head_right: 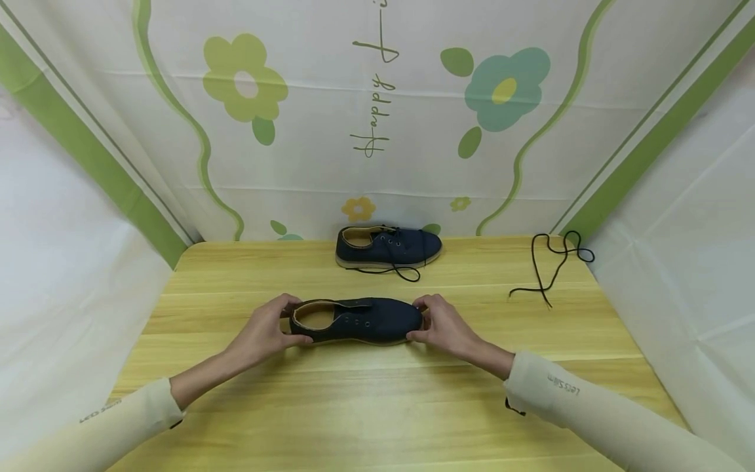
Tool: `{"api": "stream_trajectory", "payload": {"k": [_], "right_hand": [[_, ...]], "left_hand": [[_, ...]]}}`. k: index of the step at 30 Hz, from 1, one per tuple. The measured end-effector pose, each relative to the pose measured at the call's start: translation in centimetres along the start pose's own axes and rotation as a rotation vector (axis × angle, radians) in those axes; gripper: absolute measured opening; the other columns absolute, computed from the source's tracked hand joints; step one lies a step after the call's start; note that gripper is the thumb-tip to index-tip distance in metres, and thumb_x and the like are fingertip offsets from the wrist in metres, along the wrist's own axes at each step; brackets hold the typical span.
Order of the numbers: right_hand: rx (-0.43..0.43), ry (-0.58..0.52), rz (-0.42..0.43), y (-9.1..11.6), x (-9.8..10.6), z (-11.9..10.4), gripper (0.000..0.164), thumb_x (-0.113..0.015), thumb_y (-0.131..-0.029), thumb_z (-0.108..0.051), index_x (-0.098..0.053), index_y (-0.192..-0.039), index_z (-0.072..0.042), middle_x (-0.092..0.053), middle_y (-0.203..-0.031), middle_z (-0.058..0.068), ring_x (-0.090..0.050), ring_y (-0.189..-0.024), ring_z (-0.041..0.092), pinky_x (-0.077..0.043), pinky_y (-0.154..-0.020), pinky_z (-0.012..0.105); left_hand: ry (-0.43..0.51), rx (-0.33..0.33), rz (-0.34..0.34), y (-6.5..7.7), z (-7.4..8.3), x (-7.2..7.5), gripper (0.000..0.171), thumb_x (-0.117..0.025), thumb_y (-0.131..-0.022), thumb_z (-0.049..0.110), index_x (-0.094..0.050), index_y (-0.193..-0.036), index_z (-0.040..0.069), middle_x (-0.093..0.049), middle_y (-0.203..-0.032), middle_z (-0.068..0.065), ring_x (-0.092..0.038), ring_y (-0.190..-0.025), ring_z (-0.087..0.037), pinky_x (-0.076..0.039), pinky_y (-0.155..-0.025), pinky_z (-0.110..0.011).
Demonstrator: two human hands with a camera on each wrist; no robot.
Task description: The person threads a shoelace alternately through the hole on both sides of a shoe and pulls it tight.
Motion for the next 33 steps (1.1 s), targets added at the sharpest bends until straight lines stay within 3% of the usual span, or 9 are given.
{"api": "stream_trajectory", "payload": {"k": [5, 8, 14, 19, 29, 33], "right_hand": [[0.019, 0.026, -0.012, 0.1, 0.2, -0.1, 0.060, -0.089, -0.087, -0.021, -0.061, -0.133, 0.005, -0.063, -0.125, 0.021, -0.069, -0.105, 0.030, -0.059, -0.088, 0.046], [0.029, 0.013, -0.042, 0.3, 0.5, 0.1, 0.060, -0.087, -0.091, -0.023, -0.061, -0.136, 0.005, -0.062, -0.127, 0.021, -0.068, -0.109, 0.034, -0.060, -0.088, 0.044], [0.054, 0.045, -0.047, 0.8, 2.2, 1.1, 0.054, -0.081, -0.096, -0.016, -0.059, -0.139, 0.008, -0.063, -0.128, 0.024, -0.064, -0.114, 0.038, -0.062, -0.082, 0.037], [0.056, 0.123, 0.022, 1.0, 5.0, 3.5, 0.046, -0.076, -0.097, -0.006, -0.061, -0.137, 0.009, -0.064, -0.125, 0.026, -0.066, -0.112, 0.041, -0.061, -0.084, 0.045], [0.047, 0.207, 0.115, 1.8, 10.5, 8.6, 0.042, -0.072, -0.096, 0.003, -0.061, -0.135, 0.013, -0.065, -0.122, 0.030, -0.069, -0.106, 0.044, -0.061, -0.082, 0.051], [0.033, 0.257, 0.115, 1.8, 12.1, 10.4, 0.044, -0.069, -0.093, 0.007, -0.060, -0.135, 0.014, -0.063, -0.123, 0.033, -0.068, -0.107, 0.048, -0.060, -0.082, 0.055]], "left_hand": [[-0.033, -0.019, -0.002, 0.0, 0.2, -0.1, 0.073, -0.098, -0.076, 0.027, -0.061, -0.133, -0.001, -0.068, -0.129, -0.016, -0.068, -0.117, -0.035, -0.058, -0.097, -0.049], [-0.082, -0.051, 0.018, 0.1, 0.6, 0.1, 0.079, -0.098, -0.077, 0.032, -0.059, -0.138, 0.000, -0.065, -0.134, -0.016, -0.067, -0.118, -0.036, -0.059, -0.094, -0.050], [-0.162, -0.184, 0.129, 0.2, 2.7, 1.2, 0.084, -0.098, -0.075, 0.040, -0.059, -0.141, 0.005, -0.058, -0.140, -0.012, -0.061, -0.126, -0.032, -0.058, -0.097, -0.049], [-0.154, -0.295, 0.189, 0.4, 5.0, 1.7, 0.073, -0.098, -0.078, 0.033, -0.063, -0.136, 0.004, -0.060, -0.134, -0.011, -0.062, -0.123, -0.030, -0.057, -0.098, -0.047], [-0.170, -0.387, 0.171, 0.3, 7.2, 0.2, 0.052, -0.092, -0.086, 0.027, -0.069, -0.127, 0.006, -0.065, -0.125, -0.006, -0.063, -0.118, -0.023, -0.058, -0.096, -0.040], [-0.150, -0.393, 0.143, -0.1, 7.9, -0.3, 0.046, -0.089, -0.089, 0.025, -0.069, -0.126, 0.007, -0.065, -0.122, -0.005, -0.065, -0.114, -0.023, -0.059, -0.094, -0.039]]}}
Point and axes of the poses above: each hand's wrist, its own y-axis away from the middle knuckle, its own x-axis out of the back of the hand, z = x × y, the point moved 10 cm from there along -y, towards the middle knuckle
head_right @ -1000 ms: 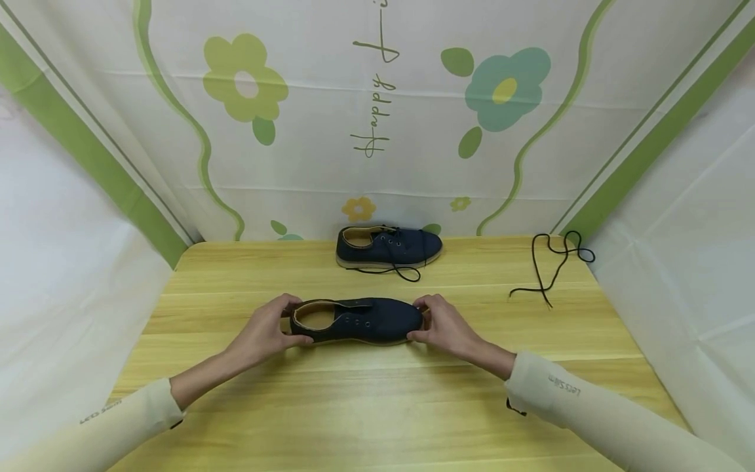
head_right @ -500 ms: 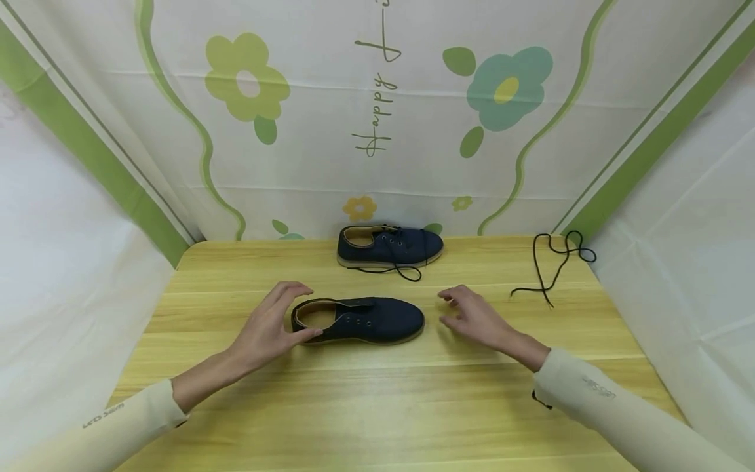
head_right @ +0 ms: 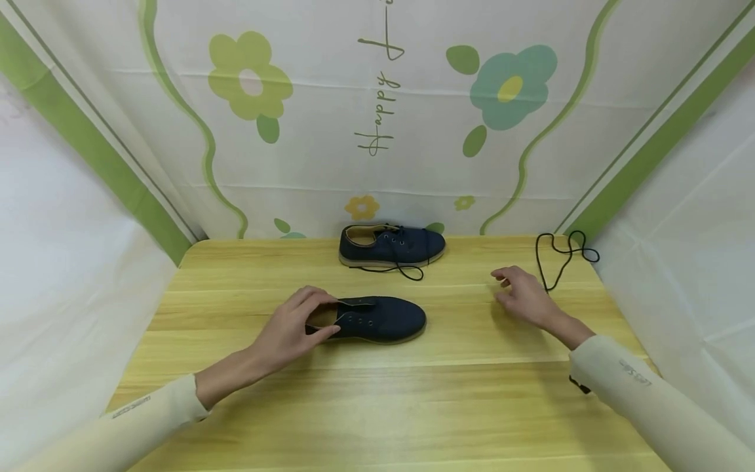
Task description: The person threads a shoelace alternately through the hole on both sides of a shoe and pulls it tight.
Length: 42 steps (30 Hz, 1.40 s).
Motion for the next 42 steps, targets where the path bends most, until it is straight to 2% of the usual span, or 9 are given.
{"api": "stream_trajectory", "payload": {"k": [7, 14, 22, 26, 30, 33, 36, 39, 42], "right_hand": [[-0.001, 0.136, -0.064, 0.1, 0.7, 2.8, 0.042, -0.065, -0.088, 0.012, -0.062, -0.130, 0.015, -0.064, -0.124, 0.035, -0.065, -0.109, 0.053, -0.055, -0.086, 0.064], [0.009, 0.186, -0.088, 0.2, 0.7, 4.4, 0.034, -0.065, -0.083, 0.015, -0.071, -0.116, 0.011, -0.069, -0.117, 0.032, -0.064, -0.109, 0.055, -0.053, -0.088, 0.067], [0.022, 0.221, -0.066, 0.0, 0.4, 5.3, 0.014, -0.076, -0.089, 0.004, -0.079, -0.102, 0.002, -0.073, -0.099, 0.017, -0.072, -0.092, 0.042, -0.058, -0.080, 0.060], [0.009, 0.236, -0.049, 0.0, 0.2, 5.5, 0.007, -0.080, -0.089, 0.001, -0.079, -0.096, 0.000, -0.072, -0.092, 0.012, -0.072, -0.083, 0.034, -0.059, -0.075, 0.056], [-0.003, 0.229, -0.044, 0.0, -0.1, 5.0, 0.003, -0.079, -0.091, -0.002, -0.078, -0.094, -0.001, -0.074, -0.089, 0.010, -0.072, -0.080, 0.031, -0.059, -0.072, 0.054], [0.013, 0.216, -0.028, -0.1, -0.3, 3.9, 0.004, -0.079, -0.092, -0.004, -0.077, -0.095, -0.001, -0.076, -0.087, 0.009, -0.073, -0.076, 0.027, -0.060, -0.069, 0.051], [0.034, 0.199, -0.005, -0.3, -0.3, 2.6, 0.005, -0.079, -0.093, -0.005, -0.076, -0.095, -0.002, -0.076, -0.084, 0.006, -0.071, -0.072, 0.021, -0.058, -0.066, 0.043], [0.030, 0.136, 0.001, -0.4, -0.3, 1.1, 0.004, -0.078, -0.094, -0.003, -0.076, -0.096, -0.002, -0.075, -0.084, 0.004, -0.068, -0.073, 0.015, -0.056, -0.064, 0.034], [0.029, 0.060, -0.008, -0.6, -0.5, -0.4, 0.004, -0.077, -0.095, -0.001, -0.076, -0.098, -0.001, -0.075, -0.086, 0.004, -0.068, -0.075, 0.012, -0.055, -0.064, 0.028]], "left_hand": [[0.037, 0.049, -0.085, -0.7, 0.1, -1.7, 0.041, -0.086, -0.093, 0.025, -0.069, -0.126, 0.007, -0.069, -0.119, -0.004, -0.072, -0.095, -0.023, -0.060, -0.080, -0.036], [0.037, 0.081, -0.107, -1.1, -0.1, -2.8, 0.037, -0.085, -0.093, 0.026, -0.074, -0.124, 0.010, -0.074, -0.113, -0.002, -0.069, -0.090, -0.015, -0.059, -0.077, -0.032], [0.049, 0.114, -0.145, -1.8, 0.0, -3.6, 0.031, -0.084, -0.094, 0.027, -0.078, -0.119, 0.011, -0.078, -0.119, -0.006, -0.075, -0.105, -0.021, -0.061, -0.089, -0.039], [0.078, 0.134, -0.163, -2.2, 0.0, -4.2, 0.026, -0.084, -0.094, 0.025, -0.080, -0.115, 0.011, -0.080, -0.111, -0.005, -0.076, -0.098, -0.019, -0.062, -0.086, -0.039], [0.124, 0.168, -0.175, -2.5, -0.2, -4.7, 0.023, -0.083, -0.094, 0.025, -0.081, -0.112, 0.011, -0.080, -0.095, -0.004, -0.070, -0.066, -0.015, -0.061, -0.083, -0.040], [0.131, 0.198, -0.177, -2.6, -0.4, -4.9, 0.021, -0.083, -0.095, 0.027, -0.082, -0.110, 0.013, -0.078, -0.083, 0.000, -0.060, -0.055, -0.009, -0.061, -0.082, -0.040], [0.109, 0.219, -0.179, -2.6, -0.6, -5.0, 0.019, -0.082, -0.096, 0.030, -0.083, -0.109, 0.016, -0.072, -0.072, 0.005, -0.051, -0.051, -0.002, -0.059, -0.079, -0.035], [0.101, 0.234, -0.187, -2.7, -0.7, -5.2, 0.019, -0.081, -0.096, 0.032, -0.084, -0.108, 0.018, -0.068, -0.066, 0.007, -0.037, -0.043, -0.002, -0.052, -0.066, -0.029], [0.088, 0.249, -0.185, -2.8, -0.9, -5.4, 0.018, -0.081, -0.096, 0.033, -0.084, -0.107, 0.019, -0.076, -0.076, 0.005, -0.041, -0.044, -0.001, -0.048, -0.060, -0.026]]}}
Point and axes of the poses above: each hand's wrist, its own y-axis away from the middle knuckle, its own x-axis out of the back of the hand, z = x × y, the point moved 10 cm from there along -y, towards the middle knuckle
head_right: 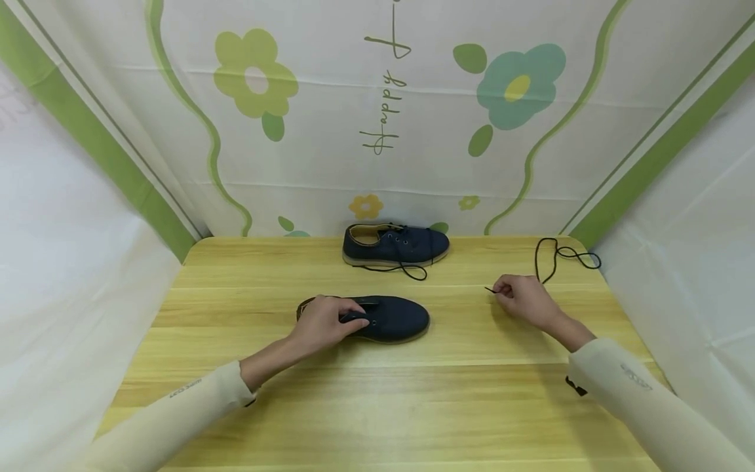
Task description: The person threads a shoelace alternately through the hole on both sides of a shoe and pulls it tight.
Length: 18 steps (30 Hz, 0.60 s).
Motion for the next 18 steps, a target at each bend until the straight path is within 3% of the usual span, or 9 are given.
{"api": "stream_trajectory", "payload": {"k": [3, 6, 12, 18], "right_hand": [[0.003, -0.053, -0.003, -0.1, -0.2, -1.7, 0.002, -0.076, -0.096, -0.003, -0.077, -0.097, -0.002, -0.075, -0.085, 0.003, -0.067, -0.074, 0.011, -0.054, -0.064, 0.026], [0.011, -0.092, -0.013, -0.3, -0.5, -3.5, 0.005, -0.075, -0.099, -0.008, -0.077, -0.096, -0.004, -0.074, -0.082, 0.003, -0.067, -0.070, 0.013, -0.053, -0.061, 0.024], [0.034, -0.210, -0.067, -0.6, -1.4, -8.0, 0.009, -0.073, -0.101, -0.012, -0.077, -0.096, -0.006, -0.073, -0.079, 0.003, -0.068, -0.066, 0.022, -0.052, -0.058, 0.024], [0.092, -0.293, -0.138, -0.7, -3.0, -12.5, 0.009, -0.071, -0.103, -0.011, -0.077, -0.098, -0.008, -0.073, -0.081, 0.001, -0.067, -0.067, 0.017, -0.053, -0.060, 0.025]], "left_hand": [[-0.010, 0.013, 0.010, 0.0, -0.1, 0.0, 0.016, -0.082, -0.095, 0.034, -0.085, -0.105, 0.021, -0.081, -0.090, 0.004, -0.062, -0.059, -0.005, -0.056, -0.068, -0.029], [-0.012, 0.027, 0.015, 0.0, -0.3, -0.1, 0.015, -0.081, -0.095, 0.034, -0.085, -0.104, 0.022, -0.081, -0.093, 0.004, -0.074, -0.079, -0.013, -0.060, -0.077, -0.036], [0.009, 0.056, 0.017, 0.0, -0.5, -0.1, 0.015, -0.081, -0.095, 0.034, -0.085, -0.103, 0.022, -0.082, -0.096, 0.002, -0.077, -0.095, -0.021, -0.062, -0.080, -0.041], [0.031, 0.069, 0.012, 0.0, -0.6, -0.2, 0.014, -0.082, -0.095, 0.033, -0.085, -0.103, 0.021, -0.082, -0.100, 0.001, -0.077, -0.098, -0.022, -0.062, -0.081, -0.042]]}}
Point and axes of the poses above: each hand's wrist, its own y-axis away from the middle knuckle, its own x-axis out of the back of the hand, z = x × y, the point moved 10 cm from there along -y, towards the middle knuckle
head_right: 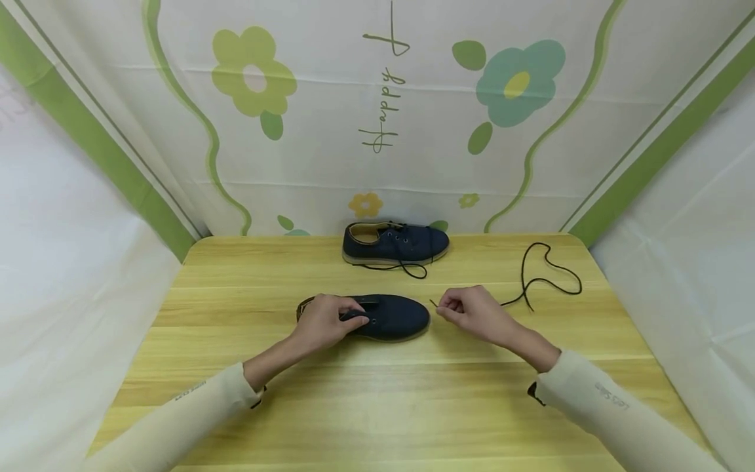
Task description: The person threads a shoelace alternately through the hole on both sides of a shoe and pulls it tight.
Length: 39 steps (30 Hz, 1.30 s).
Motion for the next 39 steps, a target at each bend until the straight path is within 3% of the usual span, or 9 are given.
{"api": "stream_trajectory", "payload": {"k": [5, 11, 18, 34, 39], "right_hand": [[0.047, -0.036, -0.048, -0.9, -2.2, -2.5, 0.011, -0.071, -0.103, -0.015, -0.077, -0.095, -0.010, -0.073, -0.081, 0.000, -0.061, -0.063, 0.007, -0.051, -0.059, 0.024], [0.081, -0.108, -0.117, -2.0, -5.0, -4.5, 0.015, -0.071, -0.104, -0.018, -0.078, -0.094, -0.010, -0.074, -0.081, 0.002, -0.059, -0.063, 0.004, -0.051, -0.060, 0.024], [0.120, -0.126, -0.128, -3.1, -6.9, -6.3, 0.015, -0.072, -0.103, -0.017, -0.079, -0.090, -0.010, -0.074, -0.077, 0.003, -0.055, -0.059, 0.000, -0.049, -0.058, 0.023], [0.095, -0.115, -0.111, -3.8, -8.2, -6.6, 0.014, -0.074, -0.099, -0.013, -0.081, -0.088, -0.009, -0.071, -0.069, -0.006, -0.049, -0.055, -0.001, -0.043, -0.056, 0.021], [0.061, -0.109, -0.102, -4.1, -8.5, -6.4, 0.014, -0.074, -0.098, -0.014, -0.081, -0.087, -0.009, -0.071, -0.069, -0.006, -0.051, -0.056, 0.000, -0.044, -0.058, 0.021]], "left_hand": [[0.001, 0.007, 0.003, 0.0, -0.1, 0.0, 0.014, -0.082, -0.095, 0.034, -0.085, -0.102, 0.022, -0.082, -0.101, 0.000, -0.077, -0.098, -0.022, -0.062, -0.081, -0.042], [0.003, -0.003, 0.024, -0.1, -0.1, 0.1, 0.011, -0.084, -0.093, 0.033, -0.084, -0.095, 0.022, -0.081, -0.101, 0.000, -0.077, -0.094, -0.021, -0.062, -0.081, -0.042], [0.004, -0.015, 0.039, -0.2, -0.1, 0.2, 0.011, -0.085, -0.093, 0.032, -0.083, -0.093, 0.021, -0.081, -0.097, 0.000, -0.076, -0.089, -0.019, -0.061, -0.077, -0.040], [0.036, -0.021, 0.037, 0.0, 0.0, 0.2, 0.010, -0.086, -0.092, 0.027, -0.080, -0.088, 0.020, -0.079, -0.092, 0.001, -0.072, -0.083, -0.015, -0.057, -0.074, -0.035], [0.048, -0.058, 0.042, 0.1, 0.1, 0.2, 0.009, -0.087, -0.091, 0.025, -0.080, -0.088, 0.020, -0.078, -0.086, 0.003, -0.065, -0.071, -0.008, -0.052, -0.066, -0.028]]}}
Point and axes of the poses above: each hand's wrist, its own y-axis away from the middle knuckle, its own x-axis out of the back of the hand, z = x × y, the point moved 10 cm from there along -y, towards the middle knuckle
